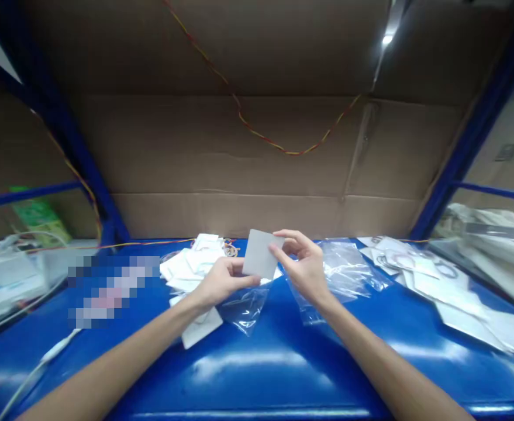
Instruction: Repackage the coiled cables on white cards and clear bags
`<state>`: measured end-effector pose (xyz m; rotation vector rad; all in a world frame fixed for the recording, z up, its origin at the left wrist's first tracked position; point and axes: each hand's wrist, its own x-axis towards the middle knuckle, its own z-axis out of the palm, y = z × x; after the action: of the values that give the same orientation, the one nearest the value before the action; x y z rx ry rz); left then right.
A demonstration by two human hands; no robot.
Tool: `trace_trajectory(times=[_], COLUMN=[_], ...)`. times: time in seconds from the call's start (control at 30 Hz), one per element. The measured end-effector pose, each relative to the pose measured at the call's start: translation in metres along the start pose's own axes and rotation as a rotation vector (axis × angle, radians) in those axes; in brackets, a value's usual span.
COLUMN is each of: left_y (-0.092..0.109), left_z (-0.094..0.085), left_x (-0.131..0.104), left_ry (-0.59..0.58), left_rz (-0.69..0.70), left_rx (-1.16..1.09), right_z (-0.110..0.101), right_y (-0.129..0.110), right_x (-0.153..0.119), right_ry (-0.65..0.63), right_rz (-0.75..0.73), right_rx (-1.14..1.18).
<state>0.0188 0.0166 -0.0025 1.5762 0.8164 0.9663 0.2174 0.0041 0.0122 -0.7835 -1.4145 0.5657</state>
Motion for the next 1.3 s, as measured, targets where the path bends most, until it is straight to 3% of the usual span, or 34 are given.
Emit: trace_trajectory(times=[0.17, 0.4, 0.63, 0.9, 1.03, 1.17, 1.3], left_y=[0.000, -0.002, -0.001, -0.002, -0.002, 0.003, 0.006], left_z=[0.002, 0.001, 0.001, 0.000, 0.000, 0.001, 0.001], left_x=[-0.001, 0.002, 0.002, 0.003, 0.002, 0.001, 0.001], left_ry=[-0.007, 0.122, 0.161, 0.169, 0.194, 0.232, 0.262], left_rz=[0.004, -0.007, -0.003, -0.011, 0.025, 0.032, 0.046], left_rx=[-0.013, -0.175, -0.238, -0.198, -0.145, -0.116, -0.094], right_z=[0.001, -0.006, -0.005, -0.007, -0.007, -0.006, -0.003], right_y=[-0.002, 0.004, 0.007, 0.013, 0.011, 0.007, 0.008], right_x=[0.000, 0.003, 0.003, 0.001, 0.000, -0.001, -0.001], right_ry=[-0.002, -0.068, -0.184, -0.149, -0.205, -0.352, -0.389], right_rz=[-0.019, -0.112, -0.364, -0.527, -0.470, -0.312, -0.126], right_rx=[-0.015, -0.241, -0.346, -0.415, -0.443, -0.400, -0.277])
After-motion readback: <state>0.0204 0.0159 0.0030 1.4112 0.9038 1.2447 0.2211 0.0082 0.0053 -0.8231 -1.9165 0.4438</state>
